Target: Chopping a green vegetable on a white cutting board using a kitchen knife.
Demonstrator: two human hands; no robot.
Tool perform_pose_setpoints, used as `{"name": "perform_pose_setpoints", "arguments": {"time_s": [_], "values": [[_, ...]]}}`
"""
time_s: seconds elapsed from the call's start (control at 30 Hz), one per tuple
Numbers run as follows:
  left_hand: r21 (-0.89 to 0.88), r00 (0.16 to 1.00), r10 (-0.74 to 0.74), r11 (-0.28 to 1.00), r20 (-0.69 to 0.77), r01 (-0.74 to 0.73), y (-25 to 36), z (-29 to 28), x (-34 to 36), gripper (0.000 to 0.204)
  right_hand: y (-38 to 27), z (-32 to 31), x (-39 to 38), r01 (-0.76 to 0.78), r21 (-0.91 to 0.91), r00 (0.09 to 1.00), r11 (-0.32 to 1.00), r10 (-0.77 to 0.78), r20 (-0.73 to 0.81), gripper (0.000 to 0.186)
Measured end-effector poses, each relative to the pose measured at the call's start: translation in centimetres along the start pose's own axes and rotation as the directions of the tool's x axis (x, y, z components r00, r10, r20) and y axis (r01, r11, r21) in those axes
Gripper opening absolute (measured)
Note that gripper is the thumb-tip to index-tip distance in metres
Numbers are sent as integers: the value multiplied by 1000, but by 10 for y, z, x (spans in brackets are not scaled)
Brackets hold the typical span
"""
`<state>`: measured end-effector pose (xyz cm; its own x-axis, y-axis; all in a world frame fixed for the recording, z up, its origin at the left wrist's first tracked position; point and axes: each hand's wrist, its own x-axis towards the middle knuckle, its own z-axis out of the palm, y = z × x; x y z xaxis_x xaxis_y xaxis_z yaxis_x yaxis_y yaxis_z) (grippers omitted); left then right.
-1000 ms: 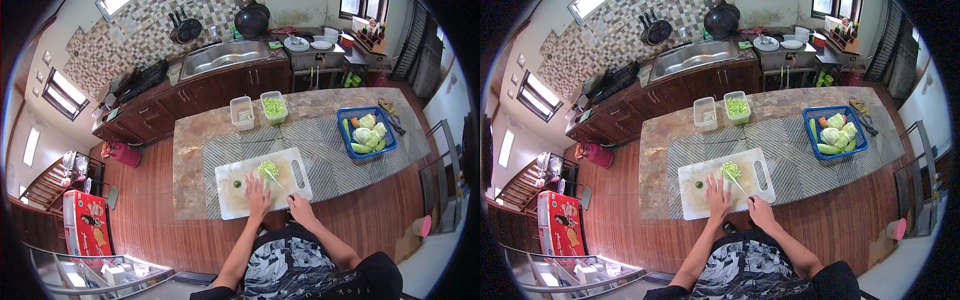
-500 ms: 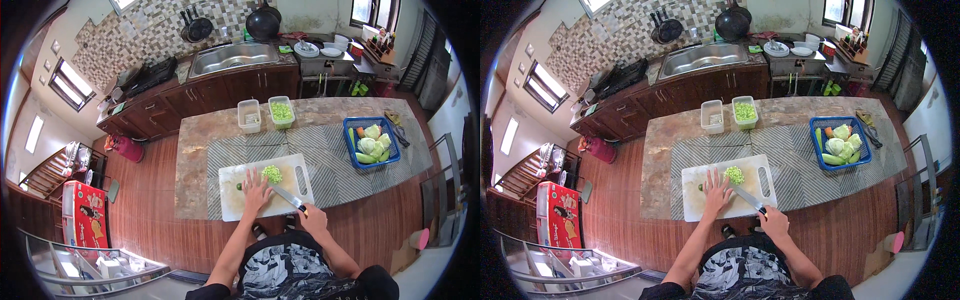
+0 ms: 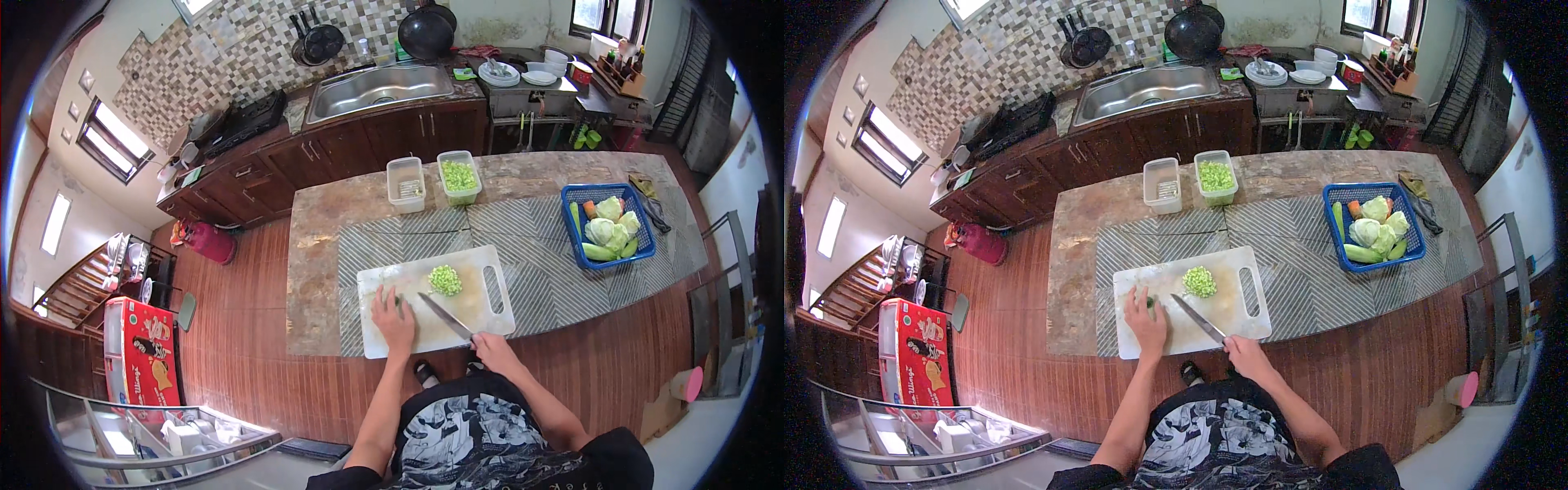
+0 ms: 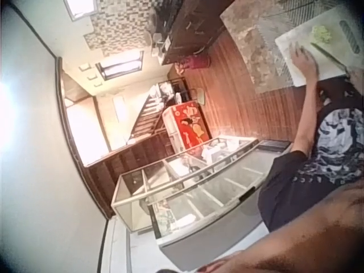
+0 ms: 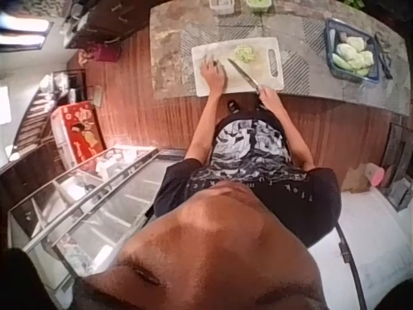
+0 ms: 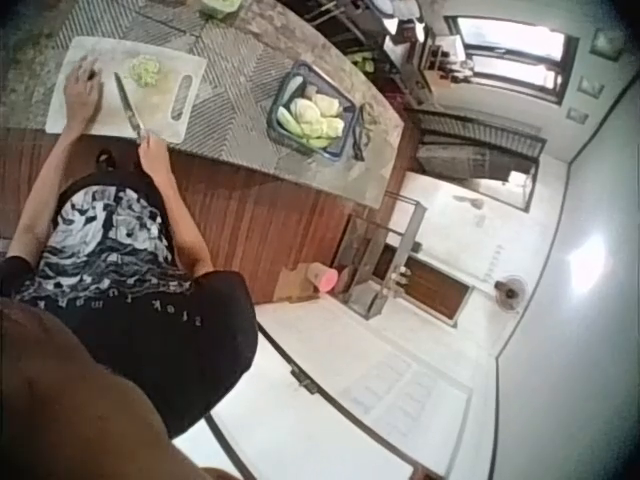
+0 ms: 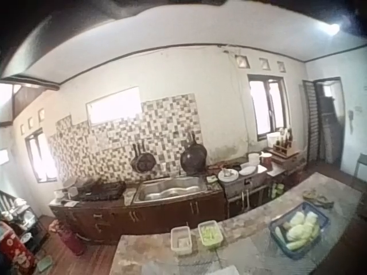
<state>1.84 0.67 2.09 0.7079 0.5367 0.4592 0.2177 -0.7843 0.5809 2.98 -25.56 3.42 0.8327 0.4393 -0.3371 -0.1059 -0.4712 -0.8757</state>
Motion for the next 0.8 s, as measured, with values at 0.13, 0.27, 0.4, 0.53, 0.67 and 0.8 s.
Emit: {"name": "perform_pose_setpoints", "arguments": {"time_s": [0.13, 0.27, 0.4, 0.53, 0.67, 0.8], "values": [[-13, 998, -40, 999, -48, 40, -17, -1, 5, 47, -6, 24, 22, 201, -246, 977, 948, -212, -20, 37], [-166, 982, -64, 982, 177, 94, -31, -5, 2, 37, -21, 24, 34, 50, -354, 983, 934, -108, -147, 38], [-322, 983, -39, 942, 178, 96, -18, -1, -7, 32, -11, 25, 36, 80, -264, 970, 961, -136, -202, 39], [-360, 994, 21, 933, 107, 19, -14, 2, -13, 29, -28, 20, 17, 27, -159, 991, 987, -47, -123, 39], [-333, 988, -14, 941, 155, 66, -12, 3, -14, 31, -31, 21, 6, 63, -151, 985, 987, -86, -148, 40], [-492, 980, -128, 850, 150, 186, -1, 3, -6, 29, -19, 22, 4, 61, -92, 985, 994, -75, -155, 40]]}}
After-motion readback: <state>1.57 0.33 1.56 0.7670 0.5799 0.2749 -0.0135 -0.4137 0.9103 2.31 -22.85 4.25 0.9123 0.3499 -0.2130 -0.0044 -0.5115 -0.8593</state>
